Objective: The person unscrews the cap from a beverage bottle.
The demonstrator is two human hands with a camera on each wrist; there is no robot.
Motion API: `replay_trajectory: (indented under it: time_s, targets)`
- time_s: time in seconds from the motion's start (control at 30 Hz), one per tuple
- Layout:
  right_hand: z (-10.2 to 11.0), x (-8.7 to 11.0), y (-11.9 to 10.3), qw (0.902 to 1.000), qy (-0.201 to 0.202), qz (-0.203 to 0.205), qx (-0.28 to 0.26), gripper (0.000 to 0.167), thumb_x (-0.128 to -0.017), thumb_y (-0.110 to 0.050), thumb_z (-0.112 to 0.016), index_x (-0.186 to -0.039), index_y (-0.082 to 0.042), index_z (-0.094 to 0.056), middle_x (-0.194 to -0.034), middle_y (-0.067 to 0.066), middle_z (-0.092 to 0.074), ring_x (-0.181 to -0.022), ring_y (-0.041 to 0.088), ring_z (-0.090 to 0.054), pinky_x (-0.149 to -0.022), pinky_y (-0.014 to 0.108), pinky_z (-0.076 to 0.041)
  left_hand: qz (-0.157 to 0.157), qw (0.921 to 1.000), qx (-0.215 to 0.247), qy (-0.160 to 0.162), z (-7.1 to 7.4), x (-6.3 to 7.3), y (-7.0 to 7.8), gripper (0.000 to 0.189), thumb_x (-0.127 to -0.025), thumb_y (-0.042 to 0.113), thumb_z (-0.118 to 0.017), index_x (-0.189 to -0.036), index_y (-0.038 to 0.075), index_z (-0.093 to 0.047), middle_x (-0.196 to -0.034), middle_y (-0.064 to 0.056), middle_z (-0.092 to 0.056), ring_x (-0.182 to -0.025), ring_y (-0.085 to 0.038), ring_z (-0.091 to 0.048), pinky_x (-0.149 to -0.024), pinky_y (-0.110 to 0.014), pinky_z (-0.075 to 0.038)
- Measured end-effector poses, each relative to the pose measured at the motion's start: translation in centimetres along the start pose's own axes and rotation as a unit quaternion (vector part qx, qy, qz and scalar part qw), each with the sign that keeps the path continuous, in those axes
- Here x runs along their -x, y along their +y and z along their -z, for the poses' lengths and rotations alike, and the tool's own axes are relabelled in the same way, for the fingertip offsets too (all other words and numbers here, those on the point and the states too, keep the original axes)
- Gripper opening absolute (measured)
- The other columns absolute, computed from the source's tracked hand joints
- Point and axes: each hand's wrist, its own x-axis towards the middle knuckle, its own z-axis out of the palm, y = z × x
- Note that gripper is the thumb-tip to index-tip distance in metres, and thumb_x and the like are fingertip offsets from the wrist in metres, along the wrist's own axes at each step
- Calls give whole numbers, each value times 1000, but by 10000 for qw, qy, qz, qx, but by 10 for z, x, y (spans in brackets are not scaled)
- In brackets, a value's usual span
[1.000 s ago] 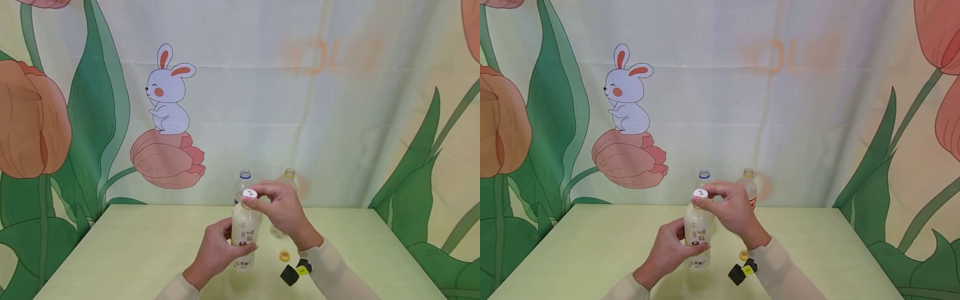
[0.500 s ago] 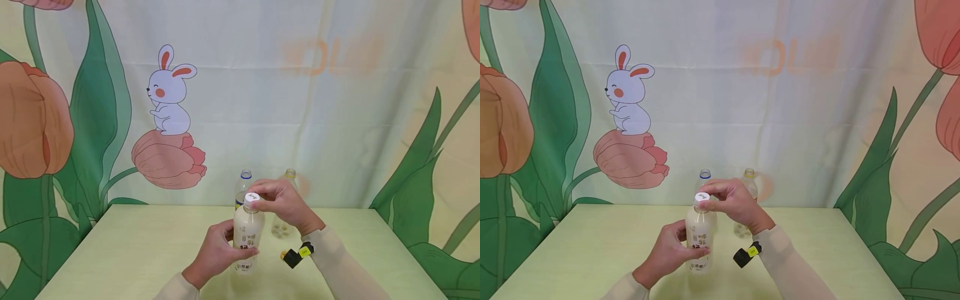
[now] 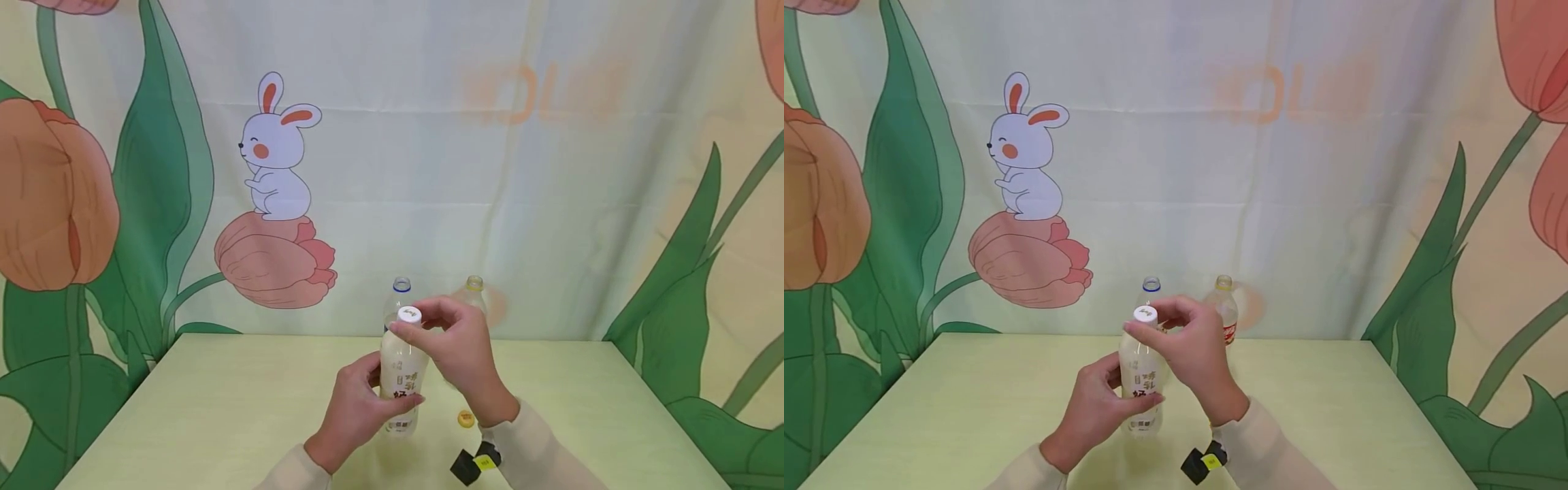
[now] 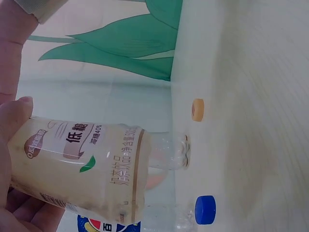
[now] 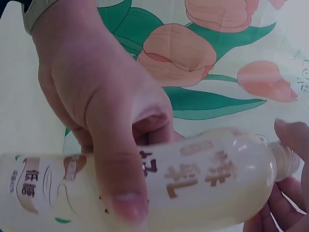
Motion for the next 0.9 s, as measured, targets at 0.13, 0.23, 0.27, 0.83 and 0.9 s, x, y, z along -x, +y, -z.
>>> replay_trajectory:
  time_s: [0.13,0.23,0.27,0.83,0.9]
  targets:
    - [-3,2,-3,9996,153,226,81,24,-78,-25,-91,-98,-16,-81,-92,3,-76,-86,21,-67,-79,34,-56,-57,10000,-38,69,-1,1,1,45,-70,26,-96,-107,25,-71,-97,10,-75,-85,-9,-71,-78,-30,-62]
    - [-2,3,-3,9987,96,465,200,22,-80,-24,-89,-100,-15,-82,-93,1,-77,-88,20,-66,-78,32,-56,-81,9999,-64,40,-1,1,0,44,-70,25,-96,-107,25,-71,-96,10,-75,-84,-9,-71,-77,-28,-61]
    - [-1,3,-3,9983,60,536,200,22,-81,-24,-89,-100,-15,-82,-94,1,-77,-88,20,-66,-78,32,-56,-82,9999,-59,14,0,1,-1,44,-71,25,-96,-107,25,-71,-96,10,-75,-84,-9,-71,-77,-28,-61]
    - [12,-16,8,9820,-1614,620,-764,24,-90,-9,-78,-112,1,-77,-106,2,-75,-94,17,-70,-80,28,-59,72,9975,473,-519,5,1,-3,44,-74,23,-94,-112,20,-72,-103,3,-76,-91,-14,-73,-85,-30,-62]
    - [16,-18,10,9770,-1890,549,-823,27,-91,-10,-77,-115,2,-75,-110,1,-74,-94,16,-70,-78,28,-60,45,9974,504,-514,5,2,-3,44,-73,21,-94,-111,19,-72,-103,4,-76,-91,-14,-73,-85,-29,-62]
